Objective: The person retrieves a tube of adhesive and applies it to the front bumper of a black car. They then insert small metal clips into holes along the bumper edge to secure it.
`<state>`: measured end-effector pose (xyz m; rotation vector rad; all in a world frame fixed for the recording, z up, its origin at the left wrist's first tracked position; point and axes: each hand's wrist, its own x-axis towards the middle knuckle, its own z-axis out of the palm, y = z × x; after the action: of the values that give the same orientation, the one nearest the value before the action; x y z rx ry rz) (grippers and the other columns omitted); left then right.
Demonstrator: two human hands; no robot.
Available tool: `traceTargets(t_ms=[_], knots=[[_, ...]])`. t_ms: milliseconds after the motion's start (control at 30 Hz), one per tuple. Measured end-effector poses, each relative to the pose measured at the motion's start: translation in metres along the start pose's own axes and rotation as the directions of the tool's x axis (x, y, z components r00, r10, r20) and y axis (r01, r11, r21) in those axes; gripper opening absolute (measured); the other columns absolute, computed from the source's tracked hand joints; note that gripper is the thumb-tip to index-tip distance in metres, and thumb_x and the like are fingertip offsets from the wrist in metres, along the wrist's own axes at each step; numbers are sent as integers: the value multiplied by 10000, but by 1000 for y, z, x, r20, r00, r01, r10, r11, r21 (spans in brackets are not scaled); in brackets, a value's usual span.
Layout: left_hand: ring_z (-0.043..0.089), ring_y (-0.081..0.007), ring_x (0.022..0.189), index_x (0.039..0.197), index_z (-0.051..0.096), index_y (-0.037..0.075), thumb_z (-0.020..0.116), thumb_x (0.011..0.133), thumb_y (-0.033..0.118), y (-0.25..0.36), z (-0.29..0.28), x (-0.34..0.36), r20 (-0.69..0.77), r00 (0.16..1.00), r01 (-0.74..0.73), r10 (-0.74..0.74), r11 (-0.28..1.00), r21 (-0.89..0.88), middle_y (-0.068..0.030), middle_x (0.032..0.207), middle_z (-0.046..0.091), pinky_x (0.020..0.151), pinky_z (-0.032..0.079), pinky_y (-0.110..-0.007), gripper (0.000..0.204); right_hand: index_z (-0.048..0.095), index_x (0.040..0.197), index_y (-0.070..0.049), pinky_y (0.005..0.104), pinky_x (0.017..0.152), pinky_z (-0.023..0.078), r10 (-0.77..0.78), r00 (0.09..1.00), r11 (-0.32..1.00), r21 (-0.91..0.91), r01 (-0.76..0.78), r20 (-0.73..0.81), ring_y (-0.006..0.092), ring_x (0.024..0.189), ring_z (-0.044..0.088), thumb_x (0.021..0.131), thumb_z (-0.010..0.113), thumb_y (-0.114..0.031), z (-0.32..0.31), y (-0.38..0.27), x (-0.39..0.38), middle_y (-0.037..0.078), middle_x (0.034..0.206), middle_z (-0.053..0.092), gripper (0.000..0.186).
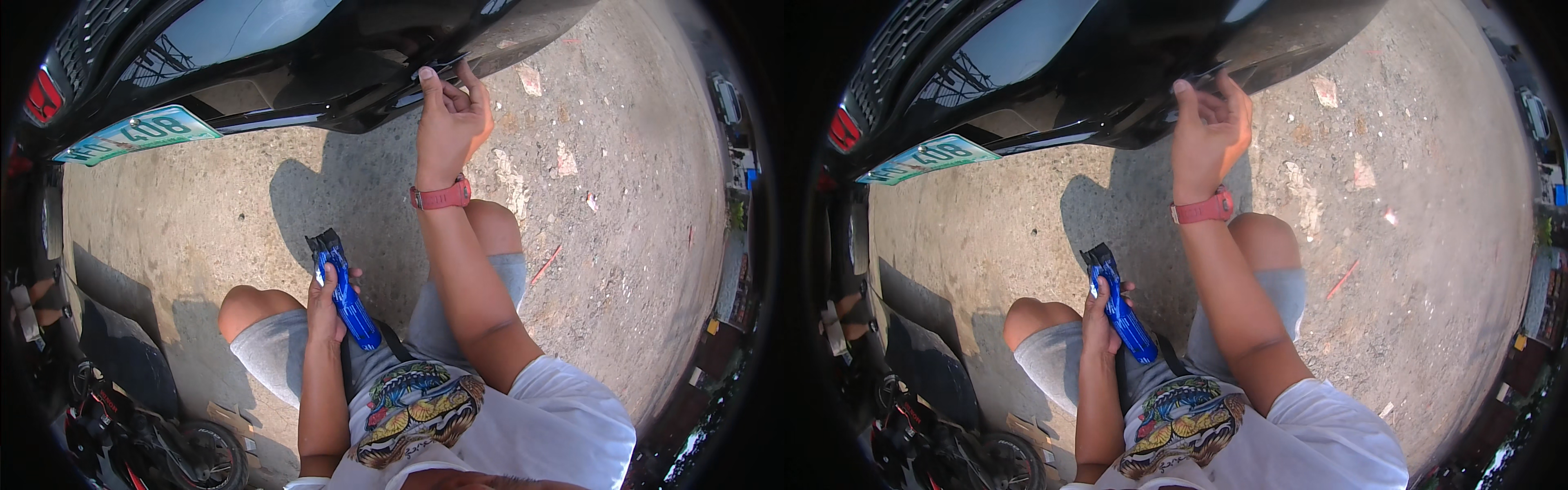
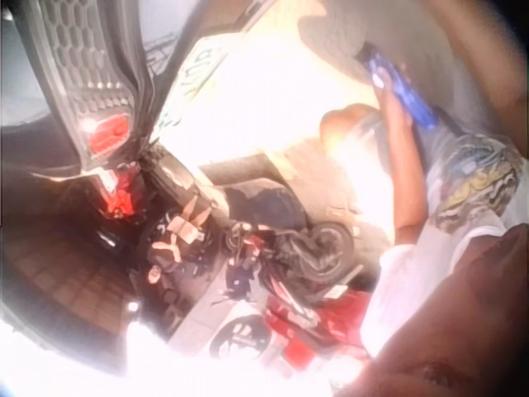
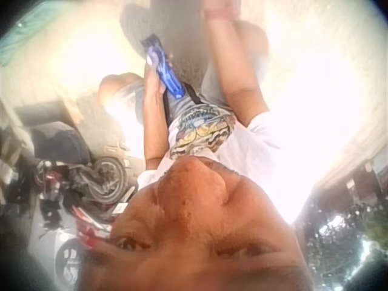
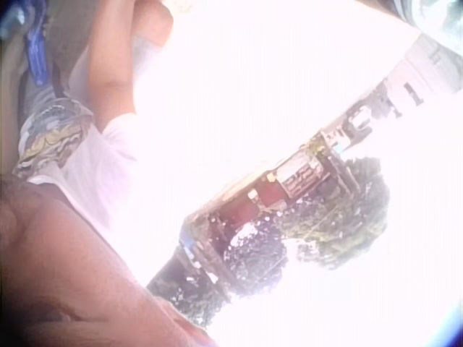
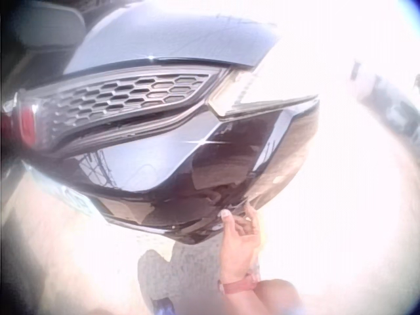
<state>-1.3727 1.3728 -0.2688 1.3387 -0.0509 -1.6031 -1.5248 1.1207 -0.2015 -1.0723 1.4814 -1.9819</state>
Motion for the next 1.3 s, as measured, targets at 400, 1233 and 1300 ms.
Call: traceTargets(t_ms=[400, 1233, 1300], knots=[[658, -145, 683, 1140, 577, 115, 618, 1025, 444, -3, -4, 3, -36, 999, 17, -16, 999, 34, -126, 969, 716, 567, 541, -269, 351, 630, 1193, 110, 271, 785, 587, -19, 1000, 993, 113, 20, -8, 190, 861, 720, 813, 835, -9, -2, 5, 2, 143, 1198, 611, 448], [650, -135, 691, 1139, 587, 115, 640, 1005, 474, -4, -23, -7, -45, 999, 10, -8, 999, 41, -110, 957, 714, 556, 533, -266, 388, 685, 1267, 49, 283, 869, 533, -159, 987, 987, -34, 158, -36, 153, 909, 632, 841, 814, 22, 2, 24, 0, 58, 1080, 566, 446], [648, -136, 695, 1150, 587, 111, 644, 1001, 480, -2, -22, -5, -36, 999, 13, -10, 997, 71, -109, 959, 712, 557, 533, -270, 402, 705, 1255, 21, 321, 872, 511, -220, 975, 973, -81, 218, -27, 197, 885, 620, 829, 826, -20, 4, 23, -3, 81, 1041, 567, 445]])
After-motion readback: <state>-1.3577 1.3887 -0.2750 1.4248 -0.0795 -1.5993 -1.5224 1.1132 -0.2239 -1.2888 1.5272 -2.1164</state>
